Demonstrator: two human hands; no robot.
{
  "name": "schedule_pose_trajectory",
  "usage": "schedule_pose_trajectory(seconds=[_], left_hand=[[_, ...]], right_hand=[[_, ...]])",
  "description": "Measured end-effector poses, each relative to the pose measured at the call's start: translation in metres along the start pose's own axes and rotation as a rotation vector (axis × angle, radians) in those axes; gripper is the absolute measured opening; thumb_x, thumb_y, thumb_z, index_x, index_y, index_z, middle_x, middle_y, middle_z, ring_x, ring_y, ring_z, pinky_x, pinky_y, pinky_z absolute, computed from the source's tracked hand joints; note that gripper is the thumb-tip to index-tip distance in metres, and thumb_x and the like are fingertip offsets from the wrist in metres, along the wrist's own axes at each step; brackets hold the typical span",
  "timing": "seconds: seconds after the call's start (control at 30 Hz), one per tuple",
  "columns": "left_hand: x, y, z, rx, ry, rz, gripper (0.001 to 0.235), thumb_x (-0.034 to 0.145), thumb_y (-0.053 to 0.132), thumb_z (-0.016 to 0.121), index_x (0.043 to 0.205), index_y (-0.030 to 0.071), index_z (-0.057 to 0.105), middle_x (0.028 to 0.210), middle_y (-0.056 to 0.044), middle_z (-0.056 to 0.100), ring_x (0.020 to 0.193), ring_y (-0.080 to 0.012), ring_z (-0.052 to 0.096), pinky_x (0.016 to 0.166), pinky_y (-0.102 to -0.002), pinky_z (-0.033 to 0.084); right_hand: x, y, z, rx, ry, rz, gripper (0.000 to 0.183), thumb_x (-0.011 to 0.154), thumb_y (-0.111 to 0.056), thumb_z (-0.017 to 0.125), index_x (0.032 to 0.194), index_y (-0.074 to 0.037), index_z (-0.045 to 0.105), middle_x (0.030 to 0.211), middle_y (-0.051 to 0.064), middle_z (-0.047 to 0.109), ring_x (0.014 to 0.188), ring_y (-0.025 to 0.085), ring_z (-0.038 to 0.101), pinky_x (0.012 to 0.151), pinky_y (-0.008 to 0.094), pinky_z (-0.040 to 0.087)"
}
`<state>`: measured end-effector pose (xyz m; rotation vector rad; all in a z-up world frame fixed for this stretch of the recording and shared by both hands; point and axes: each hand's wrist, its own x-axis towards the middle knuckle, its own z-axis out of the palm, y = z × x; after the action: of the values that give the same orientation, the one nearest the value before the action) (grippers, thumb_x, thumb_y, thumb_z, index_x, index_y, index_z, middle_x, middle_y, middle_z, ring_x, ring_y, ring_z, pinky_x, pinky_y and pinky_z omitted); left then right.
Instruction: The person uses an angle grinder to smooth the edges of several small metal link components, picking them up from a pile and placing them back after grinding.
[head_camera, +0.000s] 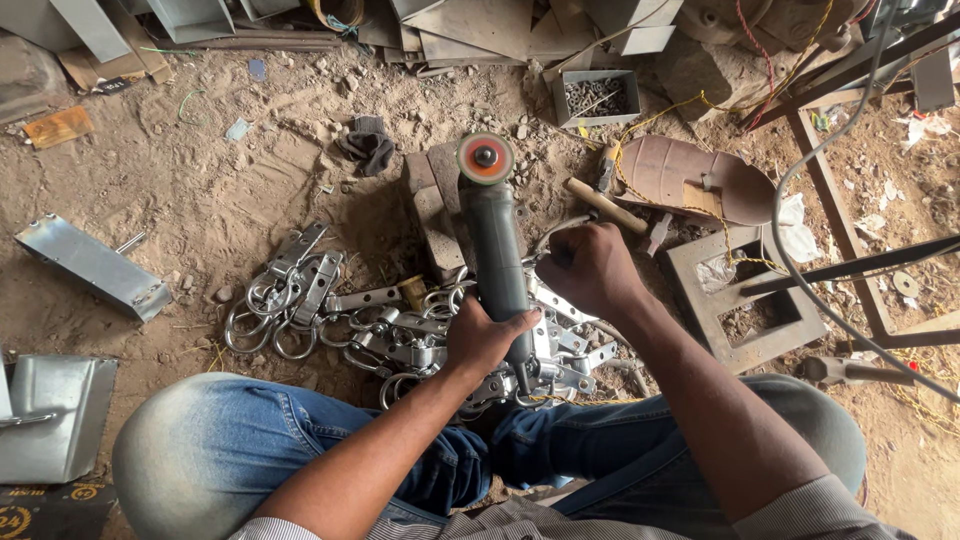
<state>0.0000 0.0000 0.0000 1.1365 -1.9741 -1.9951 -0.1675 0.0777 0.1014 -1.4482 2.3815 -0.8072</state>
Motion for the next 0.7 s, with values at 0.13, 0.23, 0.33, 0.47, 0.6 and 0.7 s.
schedule_pose_trajectory(seconds=[0.13,0.23,0.33,0.47,0.6,0.7], left_hand=[[-0.001,0.002,-0.001,0.025,0.026,-0.034,0.062,0.068,0.049,0.084,0.106,0.004,0.065,0.083,-0.009,0.075,0.066,-0.0177,0.075,0.064,-0.031,0.064],[0.001,0.002,0.0,0.004,0.02,-0.01,0.066,0.067,0.048,0.084,0.111,0.003,0.062,0.086,-0.009,0.076,0.069,-0.0182,0.076,0.065,-0.03,0.063],[0.001,0.002,0.0,-0.026,0.01,0.003,0.071,0.067,0.047,0.083,0.116,0.002,0.058,0.089,-0.01,0.076,0.071,-0.0186,0.077,0.065,-0.03,0.065],[0.001,0.001,0.001,-0.028,0.009,-0.006,0.077,0.068,0.047,0.083,0.122,0.002,0.053,0.094,-0.01,0.074,0.071,-0.0183,0.077,0.065,-0.029,0.066],[0.002,-0.001,0.002,-0.009,0.0,-0.02,0.074,0.069,0.049,0.082,0.118,0.001,0.054,0.09,-0.01,0.074,0.068,-0.0181,0.076,0.061,-0.028,0.065],[0.002,-0.002,0.002,0.002,0.016,-0.026,0.071,0.07,0.05,0.082,0.114,0.001,0.055,0.088,-0.01,0.075,0.066,-0.0176,0.076,0.06,-0.027,0.064]], right_hand=[[-0.002,-0.011,-0.006,-0.056,0.007,-0.079,0.033,0.077,-0.035,0.079,0.095,-0.007,0.074,0.078,0.012,0.072,0.067,0.026,0.07,0.06,0.04,0.052],[-0.002,-0.015,-0.007,-0.044,-0.075,-0.07,0.08,0.077,-0.053,0.079,0.144,-0.016,0.058,0.116,0.015,0.072,0.102,0.03,0.072,0.092,0.045,0.056],[-0.002,-0.018,0.001,-0.229,-0.089,-0.105,0.103,0.07,-0.06,0.084,0.154,-0.02,0.041,0.144,0.021,0.054,0.131,0.039,0.053,0.106,0.061,0.035],[-0.002,-0.017,0.004,-0.27,-0.122,-0.119,0.107,0.067,-0.063,0.084,0.155,-0.023,0.037,0.152,0.017,0.046,0.14,0.037,0.043,0.117,0.066,0.02],[-0.003,-0.012,0.01,-0.173,-0.115,-0.142,0.076,0.075,-0.045,0.084,0.139,-0.013,0.057,0.136,0.017,0.061,0.123,0.034,0.06,0.103,0.054,0.045],[-0.001,-0.004,0.013,-0.106,-0.14,-0.108,0.038,0.084,-0.034,0.082,0.106,-0.006,0.067,0.104,0.012,0.069,0.091,0.026,0.069,0.078,0.04,0.058]])
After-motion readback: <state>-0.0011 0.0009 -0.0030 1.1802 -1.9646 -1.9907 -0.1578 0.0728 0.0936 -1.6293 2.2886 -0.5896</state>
